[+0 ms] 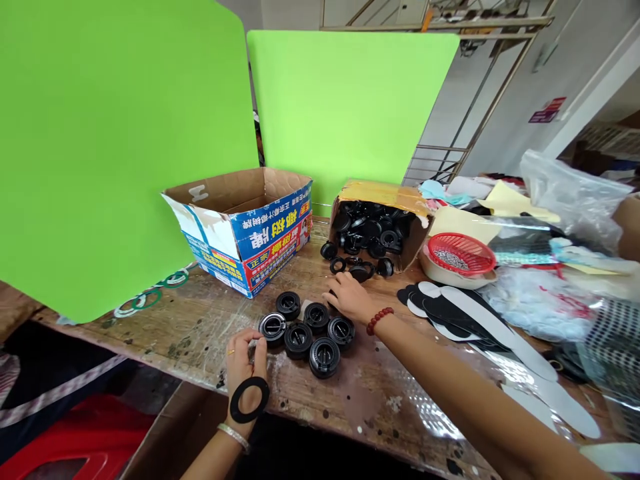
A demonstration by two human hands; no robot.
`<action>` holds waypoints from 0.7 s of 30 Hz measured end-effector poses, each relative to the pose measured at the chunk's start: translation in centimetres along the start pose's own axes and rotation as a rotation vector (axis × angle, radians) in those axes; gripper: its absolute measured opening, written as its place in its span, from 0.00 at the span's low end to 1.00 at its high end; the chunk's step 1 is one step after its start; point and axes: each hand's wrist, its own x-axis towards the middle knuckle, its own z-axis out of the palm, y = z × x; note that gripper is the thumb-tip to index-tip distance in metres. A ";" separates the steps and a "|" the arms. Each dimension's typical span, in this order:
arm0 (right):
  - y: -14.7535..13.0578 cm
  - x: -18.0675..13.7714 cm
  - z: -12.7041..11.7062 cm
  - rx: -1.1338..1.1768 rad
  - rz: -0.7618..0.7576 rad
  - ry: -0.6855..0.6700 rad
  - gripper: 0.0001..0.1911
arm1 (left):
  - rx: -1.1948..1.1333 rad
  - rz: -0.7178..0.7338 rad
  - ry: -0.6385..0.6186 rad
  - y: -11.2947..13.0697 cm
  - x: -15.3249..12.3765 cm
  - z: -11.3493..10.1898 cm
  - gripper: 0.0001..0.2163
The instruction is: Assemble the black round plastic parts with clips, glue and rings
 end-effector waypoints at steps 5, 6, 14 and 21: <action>0.8 1.7 0.1 0.070 -0.090 -0.091 0.19 | 0.008 0.007 0.045 -0.1 -0.1 0.2 0.05; 1.5 1.8 0.0 0.069 -0.071 -0.081 0.18 | 0.009 0.003 0.051 -0.1 -0.1 0.2 0.06; 6.1 1.7 -0.8 -0.038 0.272 0.081 0.16 | 0.011 -0.081 -0.035 0.0 -0.1 0.6 0.08; 5.1 -2.2 -1.2 0.096 0.264 0.251 0.12 | 0.009 -0.180 -0.166 -0.2 -0.3 0.9 0.12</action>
